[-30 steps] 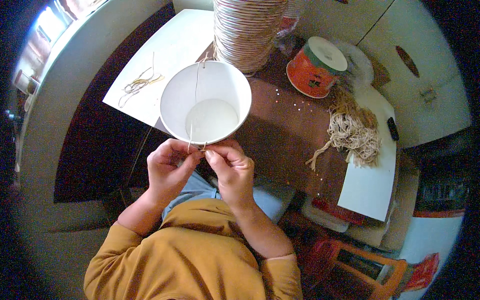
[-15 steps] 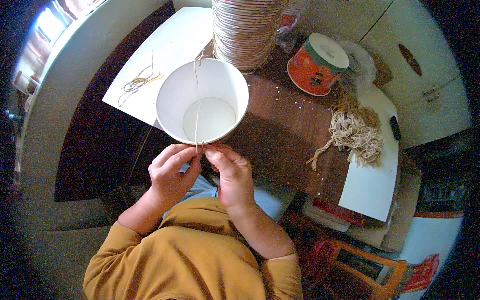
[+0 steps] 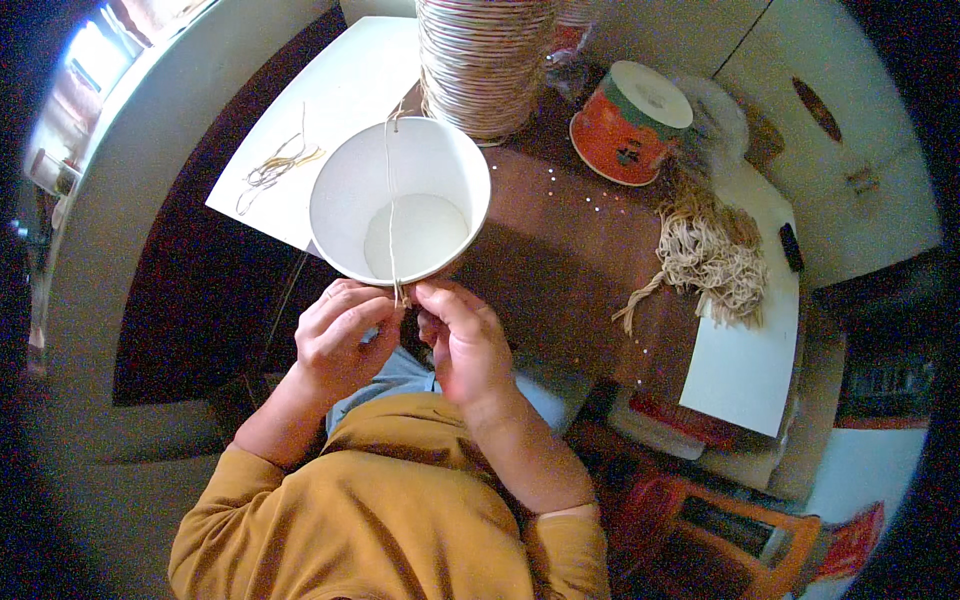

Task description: Attach thin strings to small decorative buckets by threading them through holes and tying knots.

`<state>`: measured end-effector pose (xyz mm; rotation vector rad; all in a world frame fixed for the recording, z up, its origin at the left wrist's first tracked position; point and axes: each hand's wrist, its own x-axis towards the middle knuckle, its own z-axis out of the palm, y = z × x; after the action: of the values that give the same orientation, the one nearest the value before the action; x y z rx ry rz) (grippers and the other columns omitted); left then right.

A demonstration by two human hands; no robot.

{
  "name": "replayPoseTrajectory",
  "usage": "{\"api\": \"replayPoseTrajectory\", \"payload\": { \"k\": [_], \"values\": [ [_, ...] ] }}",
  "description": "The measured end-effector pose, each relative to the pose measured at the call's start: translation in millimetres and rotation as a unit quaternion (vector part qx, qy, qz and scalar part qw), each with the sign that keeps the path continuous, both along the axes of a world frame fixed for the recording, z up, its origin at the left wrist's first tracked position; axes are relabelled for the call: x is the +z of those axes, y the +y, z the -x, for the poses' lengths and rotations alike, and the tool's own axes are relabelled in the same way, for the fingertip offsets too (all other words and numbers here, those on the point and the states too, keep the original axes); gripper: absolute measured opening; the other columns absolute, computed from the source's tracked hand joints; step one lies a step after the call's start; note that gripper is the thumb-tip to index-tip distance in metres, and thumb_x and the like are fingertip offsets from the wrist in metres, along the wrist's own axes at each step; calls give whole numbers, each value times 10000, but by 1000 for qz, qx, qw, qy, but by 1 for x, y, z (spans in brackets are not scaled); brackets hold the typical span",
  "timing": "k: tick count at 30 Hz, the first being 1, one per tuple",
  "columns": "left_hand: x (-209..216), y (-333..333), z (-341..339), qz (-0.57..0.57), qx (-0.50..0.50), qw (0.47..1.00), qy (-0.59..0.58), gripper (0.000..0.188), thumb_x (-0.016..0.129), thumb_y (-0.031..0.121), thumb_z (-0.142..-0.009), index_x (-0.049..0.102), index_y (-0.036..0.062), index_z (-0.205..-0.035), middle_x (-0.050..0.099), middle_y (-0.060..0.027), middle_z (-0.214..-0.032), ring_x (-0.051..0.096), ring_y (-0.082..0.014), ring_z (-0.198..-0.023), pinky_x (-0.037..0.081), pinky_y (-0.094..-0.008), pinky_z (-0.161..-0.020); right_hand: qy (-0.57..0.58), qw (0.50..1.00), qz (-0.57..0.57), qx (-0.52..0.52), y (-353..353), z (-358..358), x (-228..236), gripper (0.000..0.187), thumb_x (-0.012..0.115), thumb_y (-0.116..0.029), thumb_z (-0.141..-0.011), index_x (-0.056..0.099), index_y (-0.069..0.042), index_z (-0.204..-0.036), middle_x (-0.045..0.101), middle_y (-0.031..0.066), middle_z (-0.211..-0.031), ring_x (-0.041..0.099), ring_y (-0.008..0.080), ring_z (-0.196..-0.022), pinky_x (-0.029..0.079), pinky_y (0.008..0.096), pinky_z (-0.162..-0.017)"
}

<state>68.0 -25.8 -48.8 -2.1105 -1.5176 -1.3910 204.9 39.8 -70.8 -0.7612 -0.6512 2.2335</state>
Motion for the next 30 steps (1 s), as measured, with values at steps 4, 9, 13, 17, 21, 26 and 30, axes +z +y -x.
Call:
{"api": "replayPoseTrajectory", "payload": {
  "k": [4, 9, 13, 17, 21, 26, 30],
  "values": [
    [-1, -2, 1, 13, -4, 998, -64, 250, 695, -72, -657, 604, 9, -875, 643, -109, -805, 632, -259, -685, 522, -334, -637, -13, 999, -38, 1, 7, -5, 2, 161, 601, -195, -868, 674, -56, -905, 651, 8, -830, 504, 81, -673, 406, 233, -631],
    [4, -2, 0, 40, -1, 996, -74, 231, 694, -73, -670, 607, 17, -865, 651, -103, -812, 635, -248, -693, 525, -322, -635, -61, 990, -110, 57, 8, -8, 4, 213, 603, -226, -900, 664, -37, -977, 652, 5, -875, 520, 64, -706, 412, 218, -667],
    [9, -3, 2, 38, 21, 996, -77, 202, 706, -73, -691, 622, 22, -848, 652, -112, -766, 654, -219, -658, 536, -297, -602, -29, 992, -110, 54, 3, 3, 8, 177, 644, -167, -872, 657, -34, -987, 653, -1, -865, 527, 59, -710, 424, 208, -673],
    [6, -6, 2, 67, 20, 993, -96, 186, 701, -67, -689, 624, 29, -830, 655, -105, -768, 658, -215, -662, 536, -294, -600, 13, 995, -70, 71, 5, 3, -3, 164, 613, -136, -871, 655, -26, -984, 657, 16, -869, 548, 76, -721, 440, 227, -674],
    [4, -12, 5, 99, 44, 989, -104, 176, 709, -41, -680, 627, 46, -809, 661, -86, -754, 666, -204, -671, 536, -287, -602, 6, 997, -30, 67, 8, -1, -7, 167, 572, -121, -866, 653, -23, -975, 657, 33, -865, 565, 106, -731, 447, 246, -668],
    [15, -13, 4, 179, 45, 968, -173, 150, 726, -19, -665, 610, 51, -729, 669, -77, -731, 671, -191, -665, 534, -274, -611, -113, 971, -209, 38, 8, 5, -6, 167, 573, -169, -896, 633, -29, -964, 656, 26, -889, 563, 128, -741, 429, 252, -696],
    [16, -14, 9, 224, -12, 952, -208, 99, 702, -9, -728, 643, 0, -807, 654, -74, -727, 634, -124, -610, 525, -244, -574, -229, 884, -403, -63, 3, 14, -17, 145, 584, -132, -906, 582, 11, -931, 624, 92, -829, 578, 178, -755, 461, 302, -703]
  ]
}}
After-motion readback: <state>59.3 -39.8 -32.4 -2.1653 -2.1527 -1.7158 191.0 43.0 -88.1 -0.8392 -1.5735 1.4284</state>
